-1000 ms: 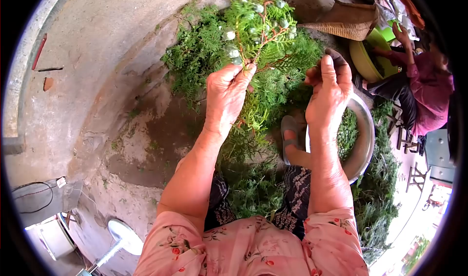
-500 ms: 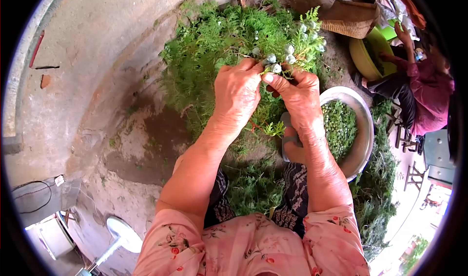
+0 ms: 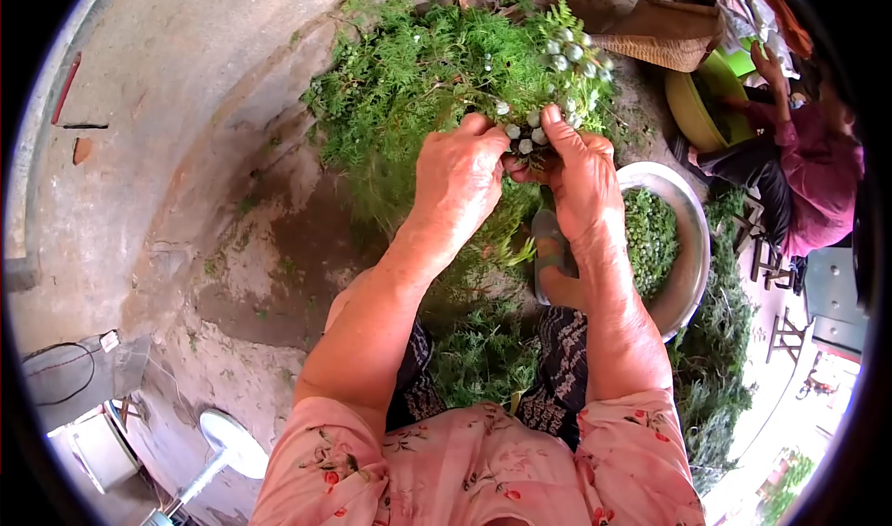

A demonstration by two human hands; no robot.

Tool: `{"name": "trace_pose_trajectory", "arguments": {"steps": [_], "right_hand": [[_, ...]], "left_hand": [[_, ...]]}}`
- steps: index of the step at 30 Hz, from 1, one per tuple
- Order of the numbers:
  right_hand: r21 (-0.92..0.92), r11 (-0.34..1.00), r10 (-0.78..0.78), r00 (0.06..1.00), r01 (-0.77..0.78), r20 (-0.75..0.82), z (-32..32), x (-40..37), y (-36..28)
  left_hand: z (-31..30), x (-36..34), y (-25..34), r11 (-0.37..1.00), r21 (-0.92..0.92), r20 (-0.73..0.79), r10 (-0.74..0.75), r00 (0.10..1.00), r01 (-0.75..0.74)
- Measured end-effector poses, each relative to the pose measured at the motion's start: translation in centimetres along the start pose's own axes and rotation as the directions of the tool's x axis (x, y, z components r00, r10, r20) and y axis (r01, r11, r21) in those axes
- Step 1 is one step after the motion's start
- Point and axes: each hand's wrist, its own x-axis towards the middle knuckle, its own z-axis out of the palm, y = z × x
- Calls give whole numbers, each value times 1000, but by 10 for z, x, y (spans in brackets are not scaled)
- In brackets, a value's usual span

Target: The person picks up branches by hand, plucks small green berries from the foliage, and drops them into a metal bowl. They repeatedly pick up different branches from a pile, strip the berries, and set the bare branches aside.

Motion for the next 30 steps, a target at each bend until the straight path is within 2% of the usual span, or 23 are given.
{"name": "trace_pose_trajectory", "arguments": {"steps": [1,2,3,4,5,6,7,8,9,10,11,13,14,16,17,20,21,23,25,27,28,29,30], "right_hand": [[47,999,19,999,-18,-27,-1,2,1],[68,997,25,997,-21,-67,0,1,-2],[67,998,25,997,-20,-68,-2,1,-2],[89,996,-12,997,18,-72,-3,2,-3],[111,992,-49,996,57,-77,-4,2,-3],[111,992,-50,996,58,-77,-4,2,-4],[110,993,-28,996,38,-90,-4,2,-5],[111,994,-6,995,17,-103,-4,3,-5],[111,994,17,993,-4,-116,-4,3,-5],[110,994,17,993,-4,-115,-4,2,-6],[153,988,37,993,-20,-110,-4,1,-8],[194,980,57,993,-36,-103,-3,0,-11],[255,965,95,990,-67,-100,-2,0,-12],[312,945,133,987,-99,-90,0,1,-11],[368,924,133,989,-102,-58,0,1,-8],[490,862,133,991,-132,33,2,-1,-2],[490,861,133,991,-133,35,3,-2,0],[614,776,128,989,-146,74,4,-1,5],[631,762,102,989,-144,102,1,0,9],[692,690,161,977,-212,139,0,2,14],[687,692,162,975,-222,152,-1,3,17],[655,730,182,979,-196,90,5,-2,14],[722,663,183,978,-199,102,8,0,16]], "left_hand": [[0,0,0,999,30,-30,14,999,-13],[-2,0,2,986,168,-65,0,998,11],[-1,-1,2,986,166,-66,1,998,10],[-1,-1,2,987,-90,-68,-139,988,133],[-2,-1,2,908,-340,-34,-272,962,245],[-7,-1,6,808,-494,92,-319,943,321],[-7,-2,7,808,-496,91,-318,944,320],[-5,-2,8,537,-655,367,-389,845,531],[-4,-3,9,204,-676,627,-347,698,708],[0,-5,10,4,-653,716,-323,618,758],[5,-8,11,-142,-702,704,-286,650,697],[13,-9,15,-355,-672,740,-292,607,649],[16,-9,17,-357,-674,738,-292,608,647],[24,-10,17,-561,-603,778,-258,572,567],[26,-9,18,-560,-607,776,-261,574,565],[26,0,24,-591,-563,825,-363,434,578],[26,0,23,-590,-565,823,-365,435,577],[26,1,21,-636,-609,780,-367,508,475],[26,7,26,-650,-630,760,-405,508,425],[31,8,25,-663,-699,662,-459,593,267],[32,7,26,-648,-730,619,-493,611,216],[26,9,30,-630,-759,573,-527,627,164],[20,13,34,-603,-778,568,-558,605,174]]}}
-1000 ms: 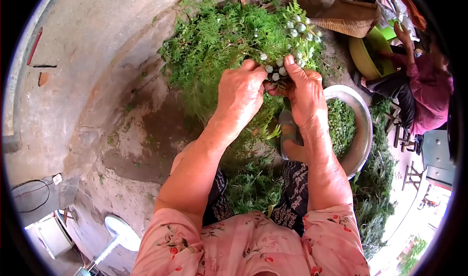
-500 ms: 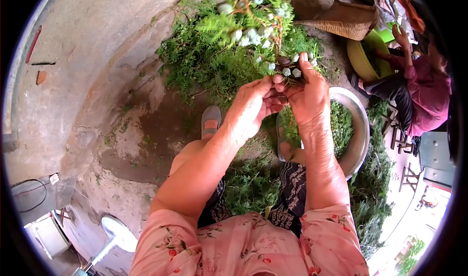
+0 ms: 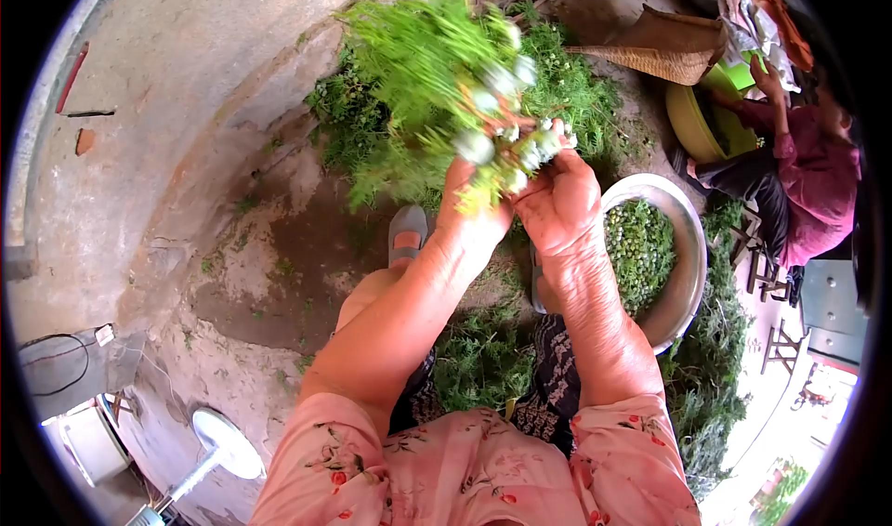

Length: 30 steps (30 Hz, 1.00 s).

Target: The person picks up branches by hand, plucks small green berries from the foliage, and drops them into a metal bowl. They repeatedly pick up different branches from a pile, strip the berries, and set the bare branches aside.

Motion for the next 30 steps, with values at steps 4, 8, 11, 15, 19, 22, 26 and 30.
{"name": "trace_pose_trajectory", "arguments": {"steps": [4,8,11,15,19,22,26,30], "right_hand": [[-98,984,-108,943,146,314,-22,9,9],[45,997,56,994,-61,97,-20,15,13],[47,992,115,992,-118,58,-9,11,14],[30,992,119,990,-121,80,-5,9,18],[-18,993,117,990,-116,80,2,4,28],[-105,985,144,988,-137,62,8,-4,30],[-285,929,250,968,-238,9,5,-9,30],[-547,778,368,930,-308,-1,4,-13,28]], "left_hand": [[-21,16,11,998,-22,19,-54,998,55],[-13,12,23,998,39,-99,-40,994,44],[-13,10,28,999,52,-100,8,995,-2],[-11,4,33,982,137,-87,144,986,-132],[-11,3,46,957,215,-175,233,957,-194],[-9,9,49,922,198,-237,373,897,-332],[-12,10,55,807,345,-181,558,810,-479],[-13,14,60,721,390,-71,643,763,-572]]}}
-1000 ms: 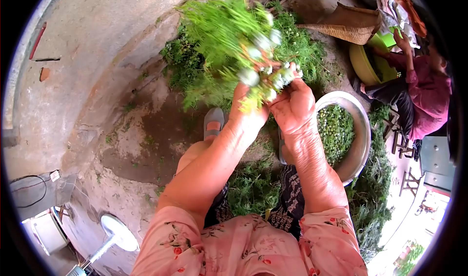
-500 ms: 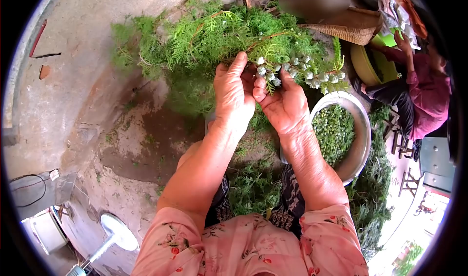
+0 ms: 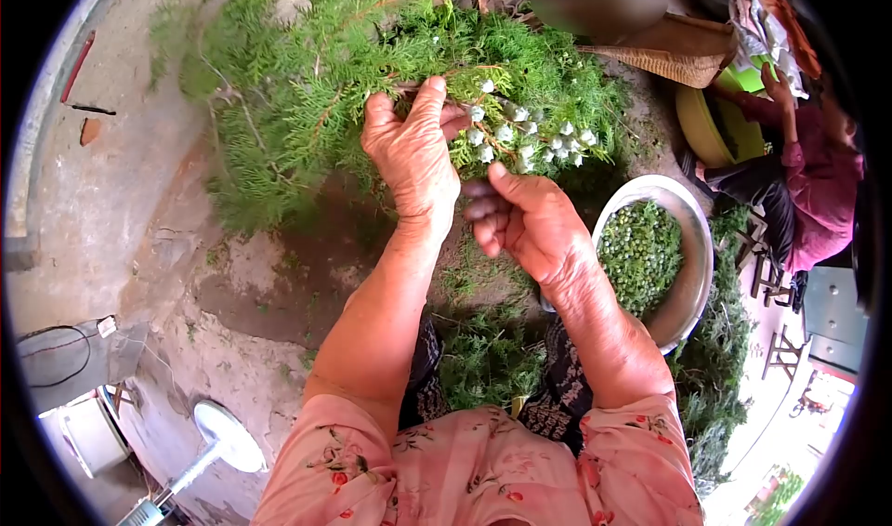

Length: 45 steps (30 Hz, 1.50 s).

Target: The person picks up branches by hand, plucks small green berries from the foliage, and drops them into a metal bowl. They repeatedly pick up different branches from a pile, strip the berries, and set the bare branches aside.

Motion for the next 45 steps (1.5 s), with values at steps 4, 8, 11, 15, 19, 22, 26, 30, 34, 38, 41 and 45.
{"name": "trace_pose_trajectory", "arguments": {"steps": [4,8,11,15,19,22,26,30,34,38,41,45], "right_hand": [[-610,792,-64,995,7,-72,16,-27,-23],[-815,224,-793,586,534,166,2,-24,-20],[-863,-249,-824,373,439,427,1,-18,-32],[-854,-340,-716,481,394,506,-1,-10,-31],[-893,-95,-726,583,440,365,-13,-2,-24],[-906,72,-634,721,417,281,-7,-12,-34],[-892,252,-499,840,374,212,-5,-19,-41],[-860,374,-418,891,346,177,-7,-20,-39],[-675,708,-262,965,208,22,4,-26,-35],[-339,933,-128,992,120,-3,6,-23,-29],[-227,969,-90,996,92,21,3,-22,-27],[-159,982,-104,995,102,-7,9,-27,-25]], "left_hand": [[-3,3,5,986,110,91,115,989,-125],[-6,3,4,955,221,197,155,968,-198],[-6,-4,-1,949,230,253,157,955,-216],[-6,-11,-6,820,466,346,176,921,-332],[-6,-11,-7,718,533,450,208,869,-448],[-7,-7,-6,635,487,566,294,770,-600],[-1,-14,6,967,256,449,-102,888,-19],[-2,-17,1,975,222,407,-117,906,26],[-2,-17,-2,974,179,304,-191,933,140],[-2,-16,-2,972,109,329,-233,915,208],[6,-23,6,949,68,247,-316,916,309],[0,-14,3,947,175,296,-312,903,269]]}}
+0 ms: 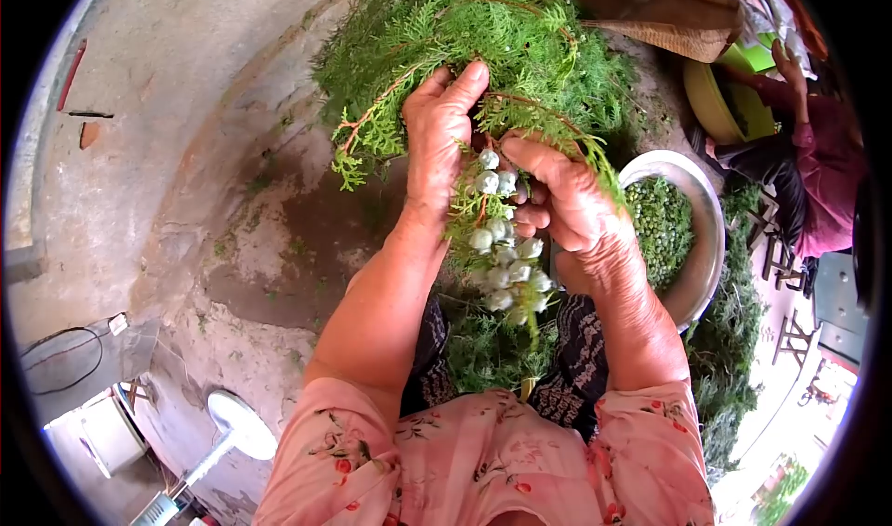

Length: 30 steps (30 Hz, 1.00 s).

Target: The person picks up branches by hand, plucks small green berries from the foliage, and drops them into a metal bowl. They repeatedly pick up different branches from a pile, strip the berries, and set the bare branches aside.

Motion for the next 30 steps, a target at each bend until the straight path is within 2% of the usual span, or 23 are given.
{"name": "trace_pose_trajectory", "arguments": {"steps": [1,2,6,7,8,10,11,12,14,15,16,18,19,20,23,24,26,27,28,30], "right_hand": [[14,999,47,998,-47,-38,3,-3,-3],[29,995,93,993,-91,-75,4,-6,-5],[-11,996,86,992,-88,-96,4,-11,-3],[-5,996,83,996,-84,-15,1,-8,-2],[-5,996,84,996,-84,-15,0,-8,-1],[-195,981,15,1000,-20,-27,1,-10,-1],[-91,995,48,999,-49,-20,3,-10,0],[-91,995,48,999,-50,-18,1,-8,0],[-19,1000,14,998,-13,67,-10,-4,1],[-69,992,-93,990,101,107,-14,0,5],[-108,988,-101,991,111,92,-18,-4,2],[26,1000,-9,995,7,98,-22,-17,-12],[7,993,-122,989,122,80,-26,-13,-8],[76,989,-129,992,129,-5,-24,-11,-9],[105,981,-161,986,165,-48,-25,-1,-6],[123,974,-186,981,191,-53,-24,0,-4],[141,966,-212,976,218,-59,-21,3,0],[117,972,-199,979,203,-51,-21,5,3],[93,978,-185,982,189,-44,-20,7,6],[9,982,-190,981,190,-23,-15,8,8]], "left_hand": [[1,-2,0,997,-77,32,17,999,-14],[1,-3,0,997,-77,31,18,999,-16],[-1,-3,0,1000,8,-47,31,998,-30],[-2,-2,-1,999,32,-71,20,997,-17],[-2,-1,-1,999,32,-72,19,997,-17],[-4,2,0,998,-56,-71,-33,997,29],[-6,6,-4,997,-83,-57,-14,998,9],[-11,10,-8,997,-82,-59,-13,998,8],[-20,15,-11,980,180,-129,112,985,-87],[-20,14,-7,981,179,-168,109,980,-78],[-22,18,-9,977,146,-164,176,971,-153],[-21,17,7,981,137,-254,170,952,-139],[-33,27,3,954,180,-181,272,945,-240],[-32,25,3,954,182,-179,272,945,-240],[-17,13,14,965,206,-341,225,913,-161],[-18,14,12,966,204,-340,224,913,-160],[-23,18,10,946,173,-277,315,908,-275],[-23,17,10,915,333,-293,332,897,-230],[-22,15,8,915,333,-292,330,898,-228],[-16,12,4,878,345,-201,414,888,-332]]}}
